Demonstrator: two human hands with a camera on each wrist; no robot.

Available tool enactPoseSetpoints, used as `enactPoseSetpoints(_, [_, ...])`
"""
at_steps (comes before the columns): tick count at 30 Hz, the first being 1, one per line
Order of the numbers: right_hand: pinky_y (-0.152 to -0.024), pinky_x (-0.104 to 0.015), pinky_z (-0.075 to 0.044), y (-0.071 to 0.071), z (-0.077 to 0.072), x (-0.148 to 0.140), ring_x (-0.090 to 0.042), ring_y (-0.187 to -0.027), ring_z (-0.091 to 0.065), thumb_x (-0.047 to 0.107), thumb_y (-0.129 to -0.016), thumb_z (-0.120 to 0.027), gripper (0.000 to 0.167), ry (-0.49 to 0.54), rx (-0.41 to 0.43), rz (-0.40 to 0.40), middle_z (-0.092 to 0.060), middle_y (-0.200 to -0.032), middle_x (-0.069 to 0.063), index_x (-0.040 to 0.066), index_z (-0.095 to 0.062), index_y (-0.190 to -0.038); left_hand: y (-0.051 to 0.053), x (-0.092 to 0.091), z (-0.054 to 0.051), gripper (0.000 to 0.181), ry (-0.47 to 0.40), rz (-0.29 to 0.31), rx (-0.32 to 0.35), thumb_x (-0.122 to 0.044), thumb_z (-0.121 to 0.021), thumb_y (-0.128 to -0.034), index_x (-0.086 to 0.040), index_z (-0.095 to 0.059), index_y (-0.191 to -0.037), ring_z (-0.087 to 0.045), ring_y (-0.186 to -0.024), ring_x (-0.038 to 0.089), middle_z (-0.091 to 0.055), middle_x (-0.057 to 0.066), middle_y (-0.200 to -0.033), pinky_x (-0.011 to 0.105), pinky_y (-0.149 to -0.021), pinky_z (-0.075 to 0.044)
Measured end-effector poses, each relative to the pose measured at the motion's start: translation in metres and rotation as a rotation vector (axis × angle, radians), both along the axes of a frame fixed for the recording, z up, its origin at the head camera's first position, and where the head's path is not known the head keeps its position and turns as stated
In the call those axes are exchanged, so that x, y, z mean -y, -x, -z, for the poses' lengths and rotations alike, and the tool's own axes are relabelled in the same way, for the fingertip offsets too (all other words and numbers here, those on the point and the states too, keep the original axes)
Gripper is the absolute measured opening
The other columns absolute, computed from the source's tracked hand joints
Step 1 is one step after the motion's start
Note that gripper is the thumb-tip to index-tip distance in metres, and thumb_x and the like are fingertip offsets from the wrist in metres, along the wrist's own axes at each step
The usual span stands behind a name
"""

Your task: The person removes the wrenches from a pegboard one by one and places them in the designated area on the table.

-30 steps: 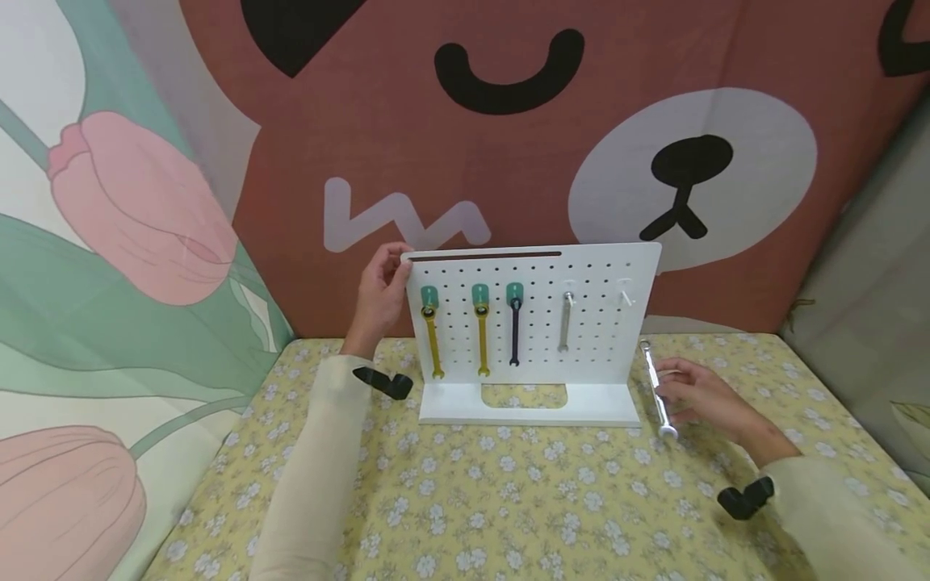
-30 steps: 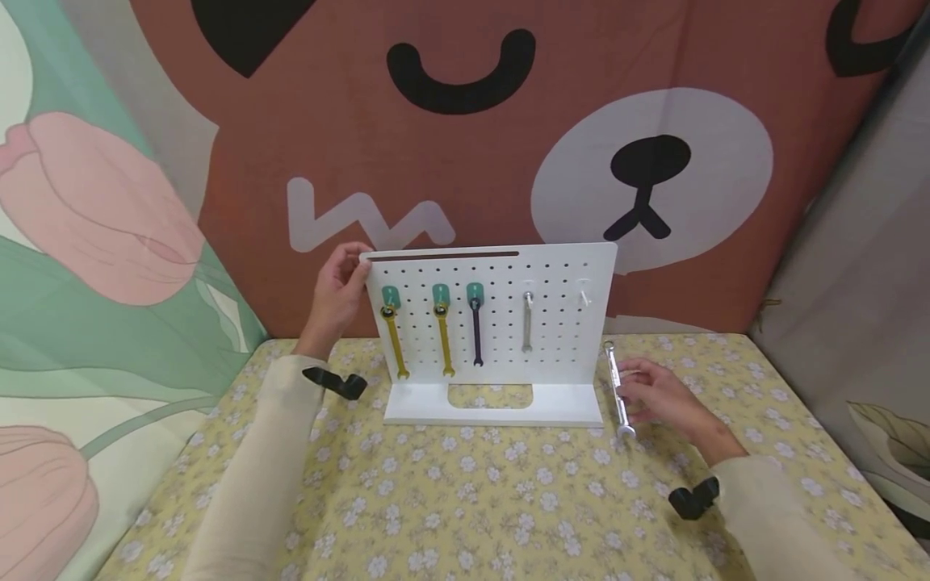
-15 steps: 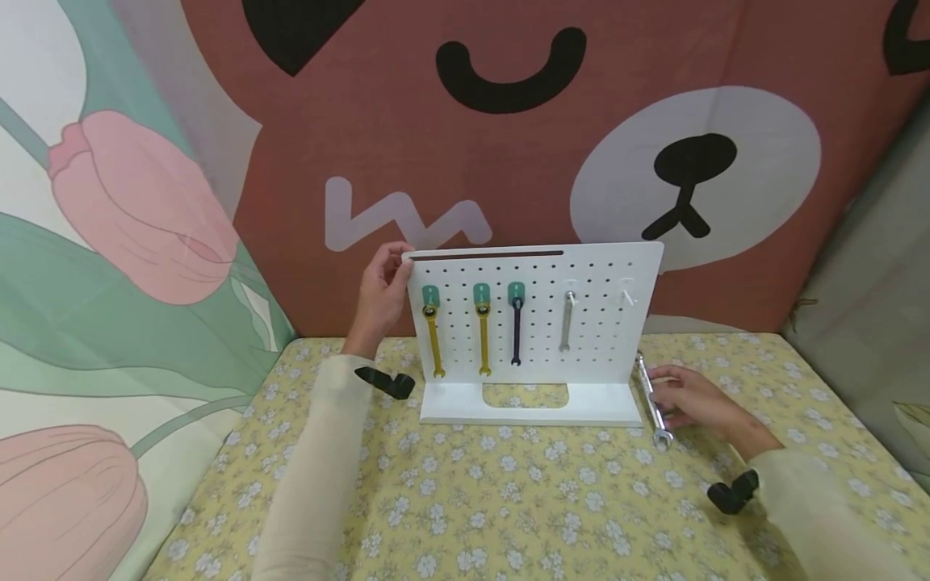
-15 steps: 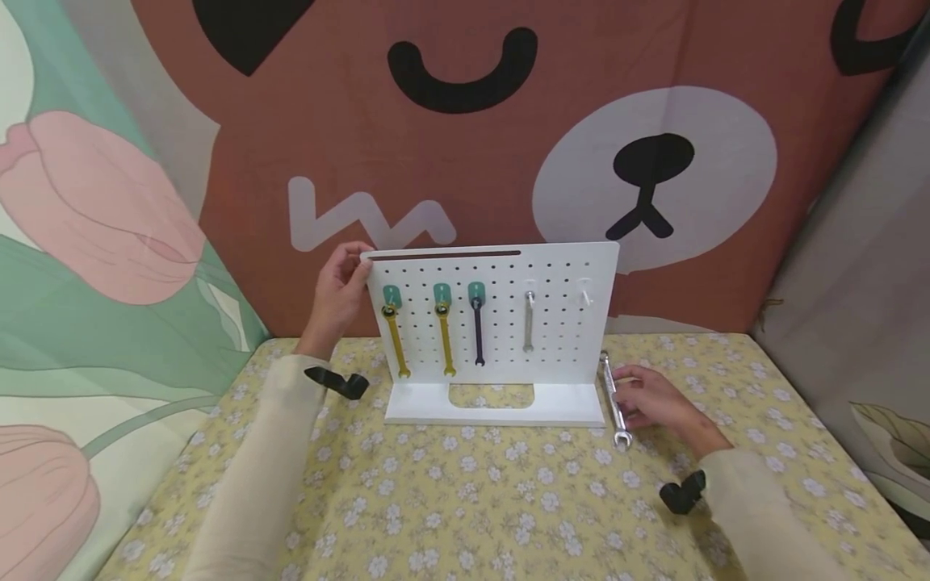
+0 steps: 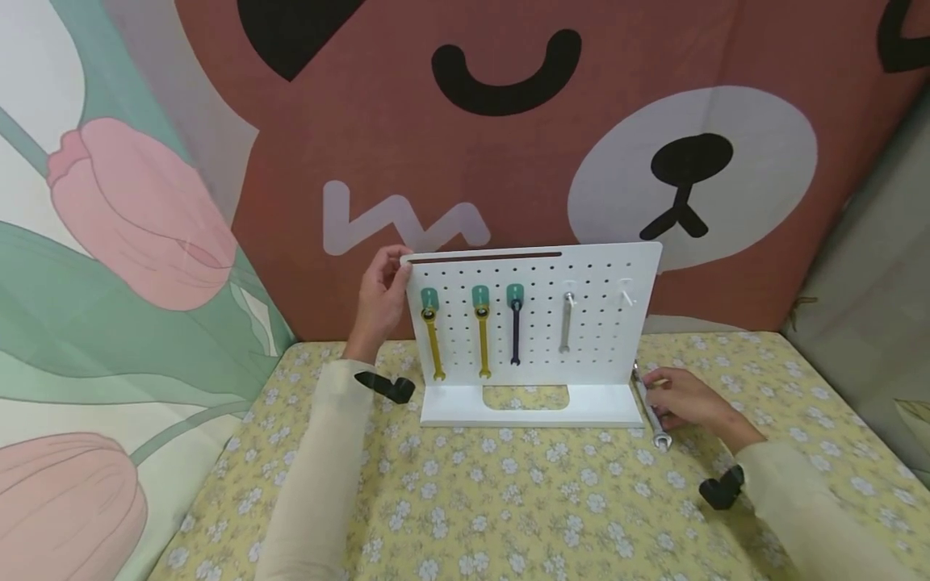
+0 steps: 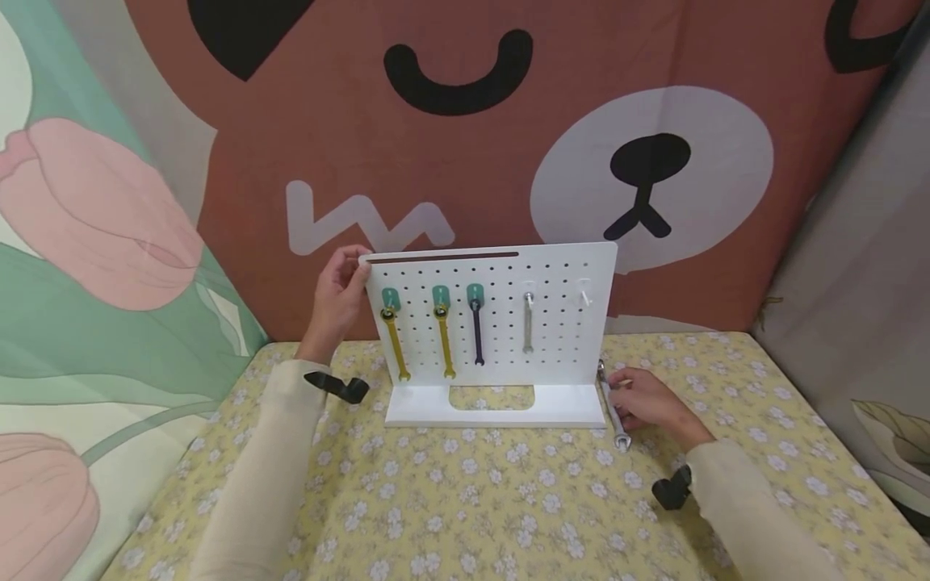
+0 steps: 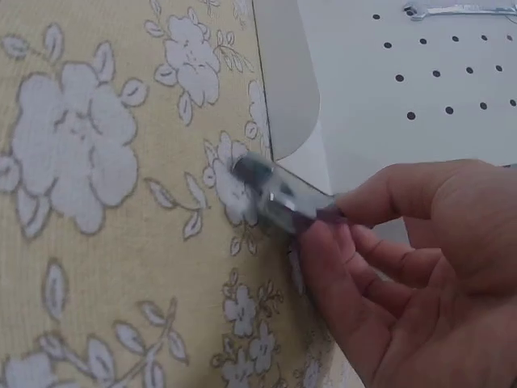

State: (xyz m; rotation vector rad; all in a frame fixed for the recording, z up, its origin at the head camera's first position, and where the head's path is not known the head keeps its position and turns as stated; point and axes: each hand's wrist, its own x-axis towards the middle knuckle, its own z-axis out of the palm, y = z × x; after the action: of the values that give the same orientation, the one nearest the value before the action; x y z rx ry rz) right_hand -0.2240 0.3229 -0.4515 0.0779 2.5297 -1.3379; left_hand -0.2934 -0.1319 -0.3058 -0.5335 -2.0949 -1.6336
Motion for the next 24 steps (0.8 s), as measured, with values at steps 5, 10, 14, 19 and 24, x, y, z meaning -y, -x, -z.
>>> enactPoseSetpoints(5, [-0.066,-0.042,-0.057,0.001,-0.005,0.003,-0.026,-0.08,-0.064,0.011,-0.096,-0.056,0.044,-0.076,-0.007,0.002,-0.062,-0.096,-0.016,-0.013,-0.049,-0.132,0.003,0.0,0.002,0.025,-0.004,0.001,-0.005,-0.002,-0.049,-0.1084,0.007,-0.055,-0.13,-0.055,-0.094,0.038,-0.057,0.028,-0.108,0.034,-0.079,-0.047])
enactPoseSetpoints(10, [-0.066,-0.042,-0.058,0.001,-0.004,0.004,-0.025,-0.08,-0.066,0.009,-0.096,-0.056,0.041,-0.11,-0.019,-0.009,-0.065,-0.096,-0.016,-0.015,-0.05,-0.129,0.02,0.005,0.016,0.025,-0.014,-0.009,0.003,-0.005,-0.05,-0.1088,0.003,-0.057,-0.131,-0.056,-0.095,0.037,-0.058,0.025,-0.109,0.038,-0.081,-0.047])
enactPoseSetpoints(14, [-0.065,-0.043,-0.058,0.0,-0.004,0.003,-0.025,-0.079,-0.065,0.008,-0.096,-0.057,0.039,-0.111,-0.027,-0.011,-0.065,-0.096,-0.017,-0.015,-0.051,-0.128,0.028,0.01,0.023,0.025,-0.012,0.004,-0.001,-0.011,-0.052,-0.109,-0.002,-0.058,-0.131,-0.057,-0.094,0.033,-0.058,0.022,-0.108,0.034,-0.079,-0.046])
enactPoseSetpoints(19, [-0.065,-0.042,-0.058,0.0,-0.005,0.002,-0.027,-0.079,-0.066,0.009,-0.097,-0.058,0.039,-0.103,-0.026,-0.007,-0.065,-0.096,-0.018,-0.014,-0.051,-0.128,0.029,0.012,0.023,0.022,-0.003,0.011,-0.009,-0.015,-0.053,-0.1091,-0.007,-0.059,-0.129,-0.057,-0.092,0.027,-0.059,0.016,-0.106,0.036,-0.079,-0.047])
enactPoseSetpoints(24, [-0.067,-0.042,-0.059,-0.002,-0.006,0.001,-0.028,-0.081,-0.065,0.011,-0.098,-0.059,0.039,-0.097,-0.017,-0.004,-0.064,-0.099,-0.02,-0.013,-0.051,-0.128,0.028,0.012,0.023,0.022,0.001,0.015,-0.007,-0.016,-0.053,-0.1092,-0.007,-0.059,-0.129,-0.058,-0.092,0.025,-0.059,0.014,-0.105,0.034,-0.079,-0.048])
